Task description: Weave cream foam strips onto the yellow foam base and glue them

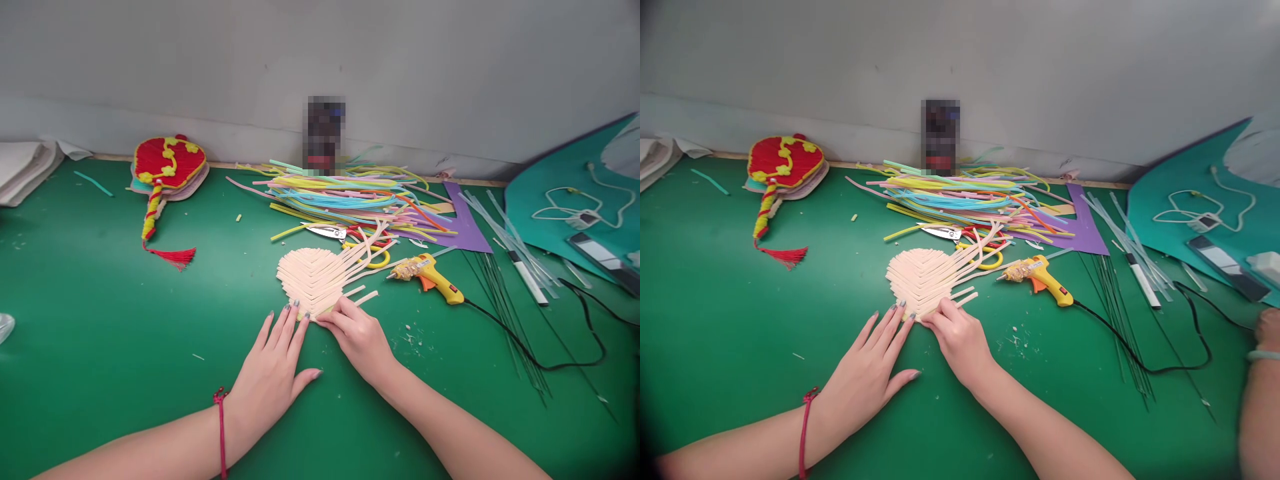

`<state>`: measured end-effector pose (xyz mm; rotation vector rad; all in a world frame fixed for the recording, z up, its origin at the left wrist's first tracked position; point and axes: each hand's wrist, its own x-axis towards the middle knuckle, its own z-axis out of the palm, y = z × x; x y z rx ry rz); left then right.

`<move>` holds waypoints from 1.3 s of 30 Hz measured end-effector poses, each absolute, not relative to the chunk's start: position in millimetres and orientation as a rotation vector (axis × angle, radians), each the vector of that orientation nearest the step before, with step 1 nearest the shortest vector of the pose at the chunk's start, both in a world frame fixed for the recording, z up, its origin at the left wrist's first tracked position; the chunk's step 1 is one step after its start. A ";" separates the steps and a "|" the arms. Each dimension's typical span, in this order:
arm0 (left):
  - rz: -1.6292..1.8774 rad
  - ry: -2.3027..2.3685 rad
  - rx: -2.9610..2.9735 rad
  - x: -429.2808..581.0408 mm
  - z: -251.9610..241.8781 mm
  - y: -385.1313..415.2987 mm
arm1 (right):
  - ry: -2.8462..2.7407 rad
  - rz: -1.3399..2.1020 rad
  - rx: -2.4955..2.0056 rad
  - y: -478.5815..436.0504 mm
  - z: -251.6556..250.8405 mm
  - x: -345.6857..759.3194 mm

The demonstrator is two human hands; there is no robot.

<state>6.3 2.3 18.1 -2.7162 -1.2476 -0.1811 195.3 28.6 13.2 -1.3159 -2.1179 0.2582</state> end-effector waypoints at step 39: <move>-0.169 -1.223 -2.660 6.0 17.0 3.8 | -2.151 0.323 -1.112 49.6 12.7 199.9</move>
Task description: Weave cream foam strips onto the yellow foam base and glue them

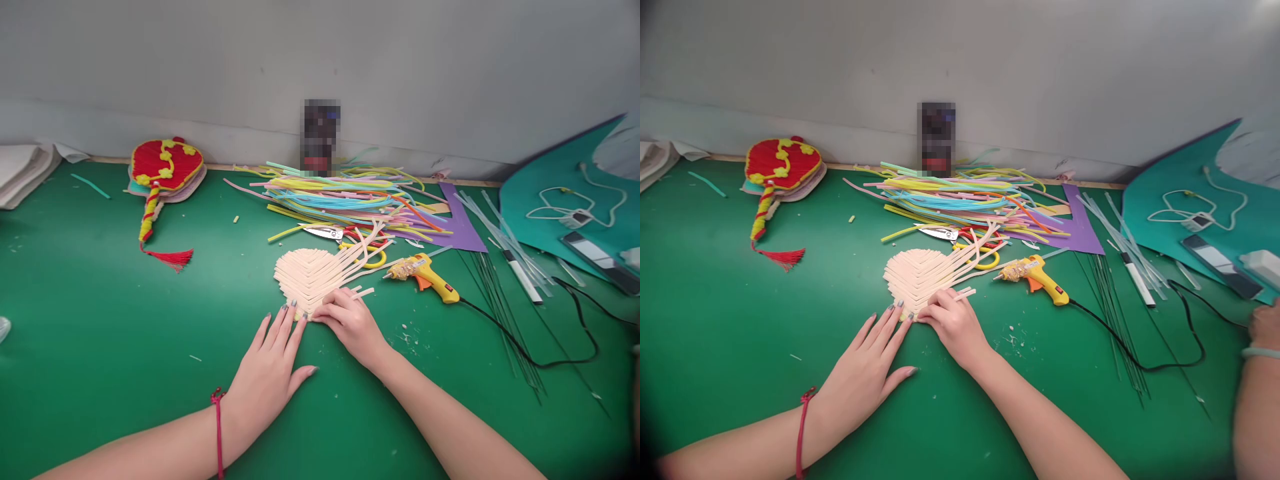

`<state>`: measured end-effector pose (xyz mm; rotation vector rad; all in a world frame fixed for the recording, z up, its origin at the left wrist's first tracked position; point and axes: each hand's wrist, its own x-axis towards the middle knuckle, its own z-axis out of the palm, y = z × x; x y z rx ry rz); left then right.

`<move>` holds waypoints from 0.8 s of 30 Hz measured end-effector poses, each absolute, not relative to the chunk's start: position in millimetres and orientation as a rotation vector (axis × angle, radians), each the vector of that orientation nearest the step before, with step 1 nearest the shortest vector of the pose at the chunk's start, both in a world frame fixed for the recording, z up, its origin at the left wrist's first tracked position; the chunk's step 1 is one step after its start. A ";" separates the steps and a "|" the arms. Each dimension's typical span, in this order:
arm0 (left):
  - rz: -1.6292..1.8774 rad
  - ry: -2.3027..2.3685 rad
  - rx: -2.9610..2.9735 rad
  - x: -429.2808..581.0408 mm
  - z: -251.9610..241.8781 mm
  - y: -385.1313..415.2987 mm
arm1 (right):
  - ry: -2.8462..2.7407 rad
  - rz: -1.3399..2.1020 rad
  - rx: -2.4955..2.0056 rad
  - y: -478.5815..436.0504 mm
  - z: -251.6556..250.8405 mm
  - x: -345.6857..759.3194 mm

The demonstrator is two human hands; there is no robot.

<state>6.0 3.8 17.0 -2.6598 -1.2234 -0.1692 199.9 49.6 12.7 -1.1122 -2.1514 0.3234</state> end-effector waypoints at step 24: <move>-0.292 -1.215 -2.674 5.7 15.0 5.8 | -1.954 0.549 -1.448 49.9 17.5 231.6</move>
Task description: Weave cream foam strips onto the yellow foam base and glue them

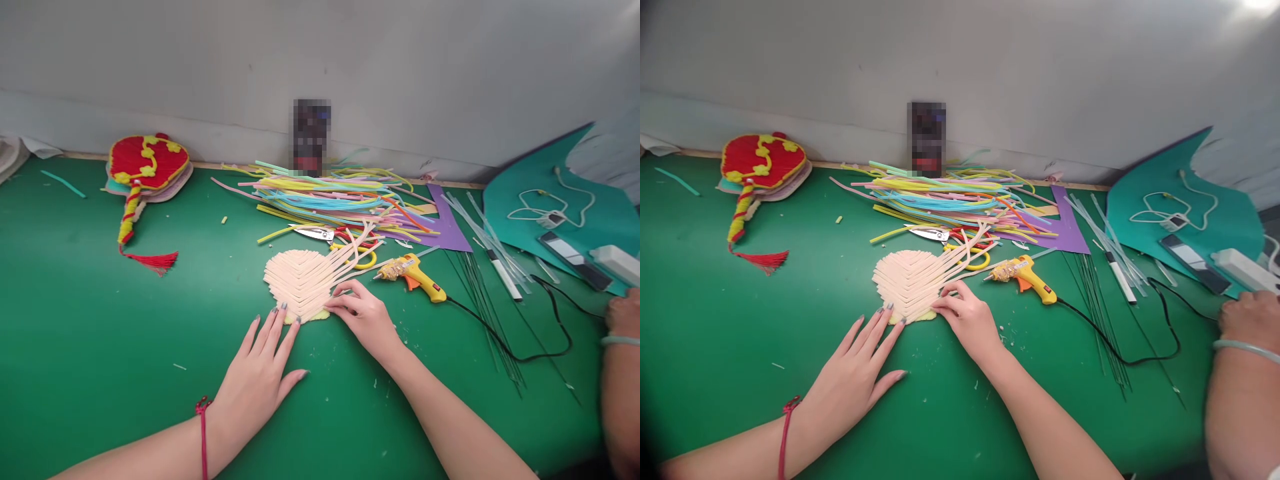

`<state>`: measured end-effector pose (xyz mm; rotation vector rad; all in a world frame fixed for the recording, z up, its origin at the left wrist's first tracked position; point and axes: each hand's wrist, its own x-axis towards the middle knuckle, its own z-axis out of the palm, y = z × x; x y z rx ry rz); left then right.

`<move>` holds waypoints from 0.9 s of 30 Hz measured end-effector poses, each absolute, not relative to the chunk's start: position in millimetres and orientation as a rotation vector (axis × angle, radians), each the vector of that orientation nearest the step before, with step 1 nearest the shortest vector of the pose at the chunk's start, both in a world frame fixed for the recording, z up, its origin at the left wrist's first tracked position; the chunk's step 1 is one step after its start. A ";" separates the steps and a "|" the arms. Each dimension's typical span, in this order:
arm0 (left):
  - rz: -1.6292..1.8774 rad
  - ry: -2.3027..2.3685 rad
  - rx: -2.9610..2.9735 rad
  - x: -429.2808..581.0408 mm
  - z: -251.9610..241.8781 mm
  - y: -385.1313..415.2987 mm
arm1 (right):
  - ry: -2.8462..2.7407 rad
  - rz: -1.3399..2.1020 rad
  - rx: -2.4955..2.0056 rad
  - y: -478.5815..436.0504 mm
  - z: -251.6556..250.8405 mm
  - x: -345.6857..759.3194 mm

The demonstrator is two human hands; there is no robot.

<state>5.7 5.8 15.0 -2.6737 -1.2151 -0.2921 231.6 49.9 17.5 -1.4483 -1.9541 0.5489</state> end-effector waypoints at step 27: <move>-0.327 -1.231 -2.661 4.8 14.1 4.4 | -1.261 0.145 -2.226 51.5 48.3 366.8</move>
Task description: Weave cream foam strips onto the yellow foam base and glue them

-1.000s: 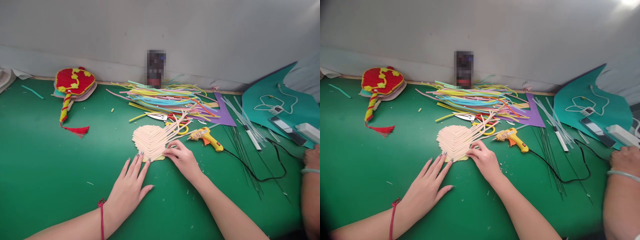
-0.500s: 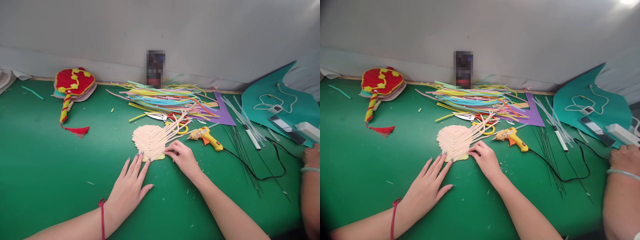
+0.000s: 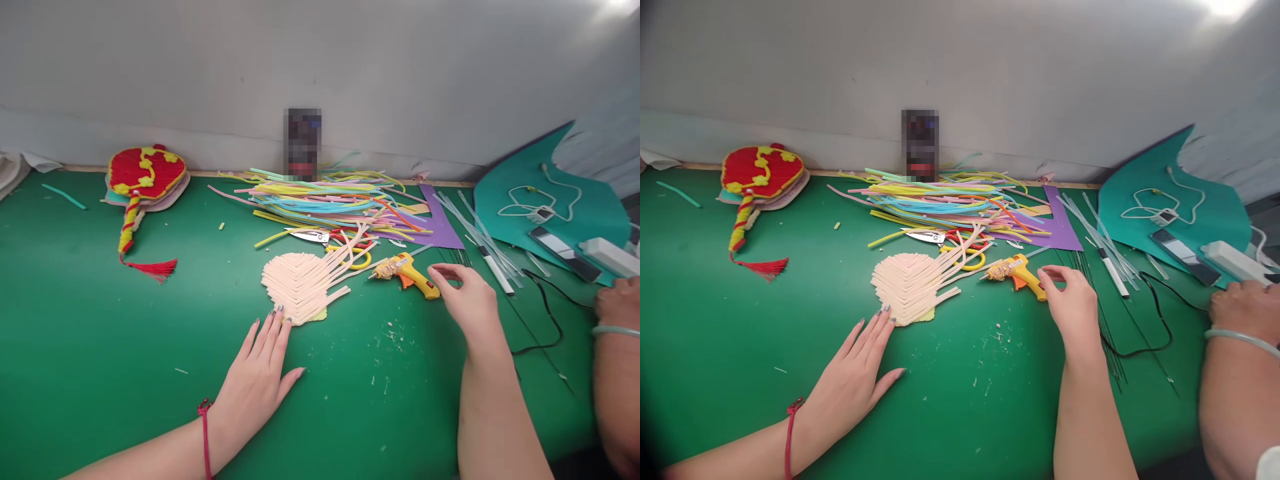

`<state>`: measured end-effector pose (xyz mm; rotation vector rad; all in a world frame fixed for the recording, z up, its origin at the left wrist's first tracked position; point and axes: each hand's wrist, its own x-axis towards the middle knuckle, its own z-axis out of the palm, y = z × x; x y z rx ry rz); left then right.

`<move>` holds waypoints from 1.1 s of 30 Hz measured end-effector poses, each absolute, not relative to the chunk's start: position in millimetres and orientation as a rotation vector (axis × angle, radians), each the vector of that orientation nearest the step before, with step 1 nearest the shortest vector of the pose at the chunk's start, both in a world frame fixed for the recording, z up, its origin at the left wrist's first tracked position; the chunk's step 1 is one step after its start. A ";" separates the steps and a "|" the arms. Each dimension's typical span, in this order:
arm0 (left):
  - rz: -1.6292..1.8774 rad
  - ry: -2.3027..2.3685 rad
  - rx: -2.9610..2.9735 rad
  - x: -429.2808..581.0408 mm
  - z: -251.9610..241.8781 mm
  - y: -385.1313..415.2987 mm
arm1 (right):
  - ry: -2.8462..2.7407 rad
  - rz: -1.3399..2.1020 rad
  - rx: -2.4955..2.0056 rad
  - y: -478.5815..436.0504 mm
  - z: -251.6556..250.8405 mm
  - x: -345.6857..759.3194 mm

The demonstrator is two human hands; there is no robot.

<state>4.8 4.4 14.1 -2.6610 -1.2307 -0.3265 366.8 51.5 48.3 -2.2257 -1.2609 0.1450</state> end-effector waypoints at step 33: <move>-0.880 -2.184 -2.944 11.4 26.8 174.5 | -1.354 0.382 -1.902 64.7 23.8 363.5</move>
